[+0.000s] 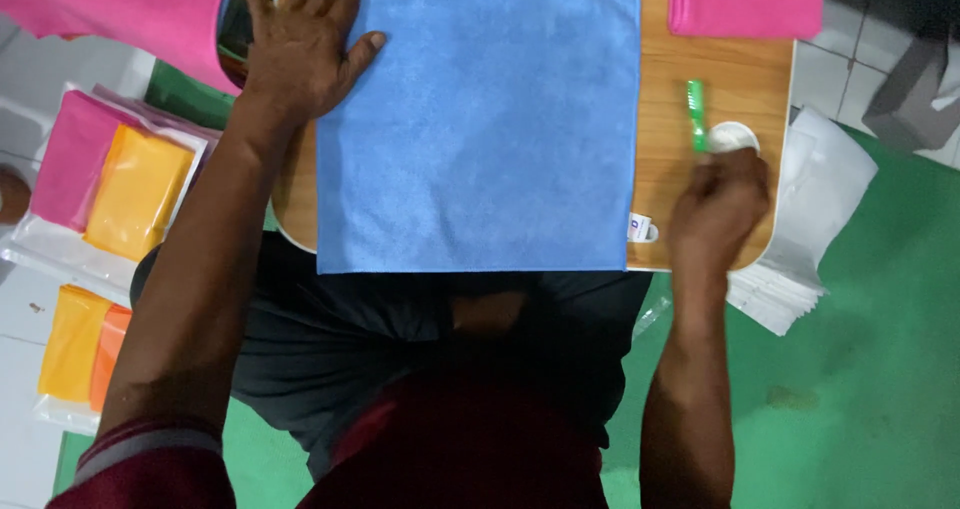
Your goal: The person brushes a blue cloth with a green brush, folds it neatly, and places it into a clear plastic bag. The person then seals the bag and sets it aside.
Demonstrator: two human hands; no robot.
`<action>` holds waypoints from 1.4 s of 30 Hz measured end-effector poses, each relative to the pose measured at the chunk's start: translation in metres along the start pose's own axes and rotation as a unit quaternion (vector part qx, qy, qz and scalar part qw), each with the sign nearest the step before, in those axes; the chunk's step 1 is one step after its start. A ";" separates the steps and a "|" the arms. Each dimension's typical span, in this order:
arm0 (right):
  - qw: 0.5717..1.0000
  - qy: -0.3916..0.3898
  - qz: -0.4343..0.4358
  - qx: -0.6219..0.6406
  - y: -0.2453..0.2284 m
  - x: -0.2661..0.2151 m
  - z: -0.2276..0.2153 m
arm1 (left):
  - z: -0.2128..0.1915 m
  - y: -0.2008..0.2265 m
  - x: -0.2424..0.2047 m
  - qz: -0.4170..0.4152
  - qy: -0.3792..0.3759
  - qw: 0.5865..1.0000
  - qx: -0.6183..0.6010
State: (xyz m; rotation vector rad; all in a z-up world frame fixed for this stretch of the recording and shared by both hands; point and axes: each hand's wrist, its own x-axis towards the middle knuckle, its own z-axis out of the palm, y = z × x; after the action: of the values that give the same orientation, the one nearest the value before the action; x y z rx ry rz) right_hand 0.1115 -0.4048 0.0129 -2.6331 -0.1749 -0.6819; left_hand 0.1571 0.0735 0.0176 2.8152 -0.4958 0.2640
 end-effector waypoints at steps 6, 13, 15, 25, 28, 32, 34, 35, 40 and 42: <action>0.981 -0.111 -0.025 0.155 -0.125 0.007 0.038 | 0.019 0.083 0.035 0.044 -0.012 0.998 -0.048; 0.990 -0.104 0.010 0.092 -0.076 -0.003 0.043 | 0.035 0.093 0.028 0.035 -0.038 0.999 0.001; 0.996 -0.070 0.015 0.045 -0.035 -0.002 0.025 | 0.037 0.089 0.029 0.050 0.010 0.999 0.015; 0.984 -0.084 0.006 0.155 -0.104 -0.014 0.012 | 0.031 0.096 0.030 0.026 -0.049 0.998 -0.009; 0.979 -0.145 0.002 0.145 -0.130 -0.017 0.016 | 0.031 0.095 0.029 0.042 -0.016 0.999 0.002; 0.991 -0.109 -0.003 0.077 -0.074 -0.024 0.011 | 0.029 0.094 0.027 0.028 -0.039 0.999 0.001; 0.996 -0.077 -0.021 0.048 -0.041 -0.028 -0.005 | 0.029 0.094 0.031 0.038 -0.028 0.999 -0.002; 0.998 -0.050 -0.008 0.023 -0.028 -0.032 -0.014 | 0.027 0.095 0.031 0.025 -0.048 0.998 -0.011; 0.997 -0.025 0.062 0.031 -0.050 -0.038 -0.040 | 0.030 0.096 0.029 0.030 -0.048 0.998 -0.019; 0.990 -0.081 0.043 0.110 -0.075 -0.036 -0.032 | 0.032 0.094 0.031 0.039 -0.021 0.999 -0.002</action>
State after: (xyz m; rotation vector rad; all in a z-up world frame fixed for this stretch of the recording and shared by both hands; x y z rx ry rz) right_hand 0.0497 -0.3511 0.0477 -2.4653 -0.1703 -0.3958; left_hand 0.1559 -0.0305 0.0164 2.8063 -0.6158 0.2197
